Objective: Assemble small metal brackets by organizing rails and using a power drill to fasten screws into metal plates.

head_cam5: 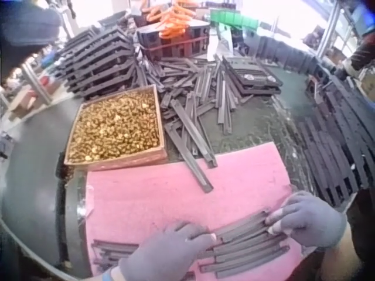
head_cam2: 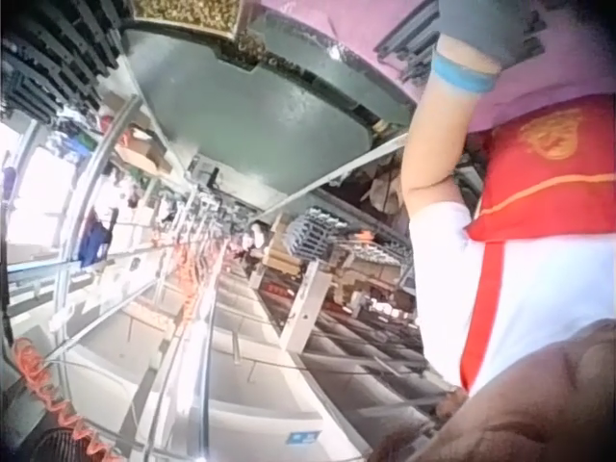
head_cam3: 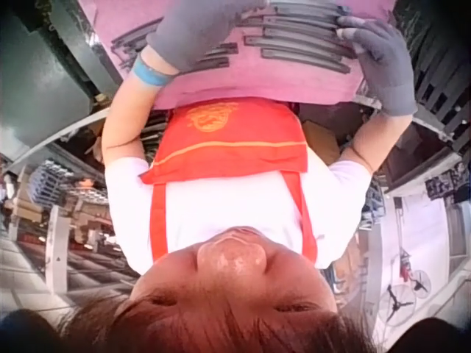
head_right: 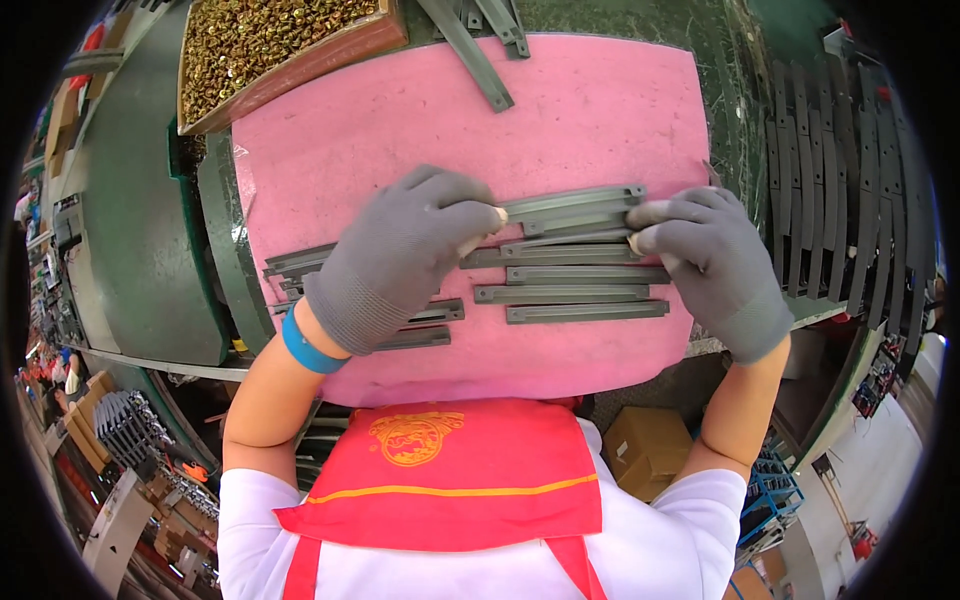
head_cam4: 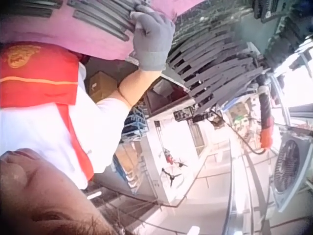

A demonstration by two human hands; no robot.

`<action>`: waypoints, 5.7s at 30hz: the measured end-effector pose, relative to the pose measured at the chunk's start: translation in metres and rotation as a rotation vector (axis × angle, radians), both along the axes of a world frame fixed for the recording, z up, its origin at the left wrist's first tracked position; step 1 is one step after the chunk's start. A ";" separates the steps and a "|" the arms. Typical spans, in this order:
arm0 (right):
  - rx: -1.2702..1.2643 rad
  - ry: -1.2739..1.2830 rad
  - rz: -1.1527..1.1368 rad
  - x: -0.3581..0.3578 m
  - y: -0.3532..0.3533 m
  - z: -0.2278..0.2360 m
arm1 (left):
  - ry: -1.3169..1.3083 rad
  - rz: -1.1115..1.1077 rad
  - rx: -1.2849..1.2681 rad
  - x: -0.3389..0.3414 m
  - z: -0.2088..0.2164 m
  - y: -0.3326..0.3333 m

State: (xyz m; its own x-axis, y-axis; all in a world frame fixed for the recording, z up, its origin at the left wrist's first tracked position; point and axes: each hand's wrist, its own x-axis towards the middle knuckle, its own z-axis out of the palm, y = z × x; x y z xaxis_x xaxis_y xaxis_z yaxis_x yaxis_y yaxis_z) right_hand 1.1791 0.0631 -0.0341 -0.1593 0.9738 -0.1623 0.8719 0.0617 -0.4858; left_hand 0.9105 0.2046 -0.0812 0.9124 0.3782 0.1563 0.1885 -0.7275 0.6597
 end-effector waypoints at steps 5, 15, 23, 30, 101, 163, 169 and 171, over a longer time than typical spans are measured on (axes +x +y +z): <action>0.191 0.087 -0.101 -0.019 0.032 -0.004 | 0.042 0.126 -0.152 -0.029 0.016 0.002; 0.705 -0.330 0.414 -0.078 0.139 -0.039 | 0.544 0.433 0.238 -0.162 0.029 -0.036; 0.453 -0.445 0.326 -0.092 0.098 -0.025 | 0.406 0.513 0.241 -0.168 -0.014 -0.068; 0.335 -0.416 0.168 -0.086 0.090 -0.031 | 0.392 0.493 0.280 -0.145 -0.013 -0.051; 0.319 -0.071 0.154 -0.145 0.095 -0.033 | 0.080 0.422 0.333 -0.141 0.007 -0.059; 0.456 0.808 -0.625 -0.041 -0.067 -0.068 | 0.562 0.519 0.399 -0.101 0.006 -0.081; 0.432 0.310 -0.412 -0.053 -0.021 -0.027 | 0.565 0.475 0.362 -0.124 -0.009 -0.097; 0.388 0.093 -0.100 -0.065 0.007 -0.017 | 0.550 0.519 0.388 -0.131 -0.008 -0.097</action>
State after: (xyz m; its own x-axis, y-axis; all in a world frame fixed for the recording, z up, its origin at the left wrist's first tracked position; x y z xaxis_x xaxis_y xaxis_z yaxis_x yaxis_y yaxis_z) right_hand 1.1142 0.0700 -0.0514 -0.0577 0.9713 0.2307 0.8366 0.1731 -0.5198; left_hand 0.7790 0.1080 -0.0895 0.6221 0.7811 -0.0533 0.7817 -0.6159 0.0982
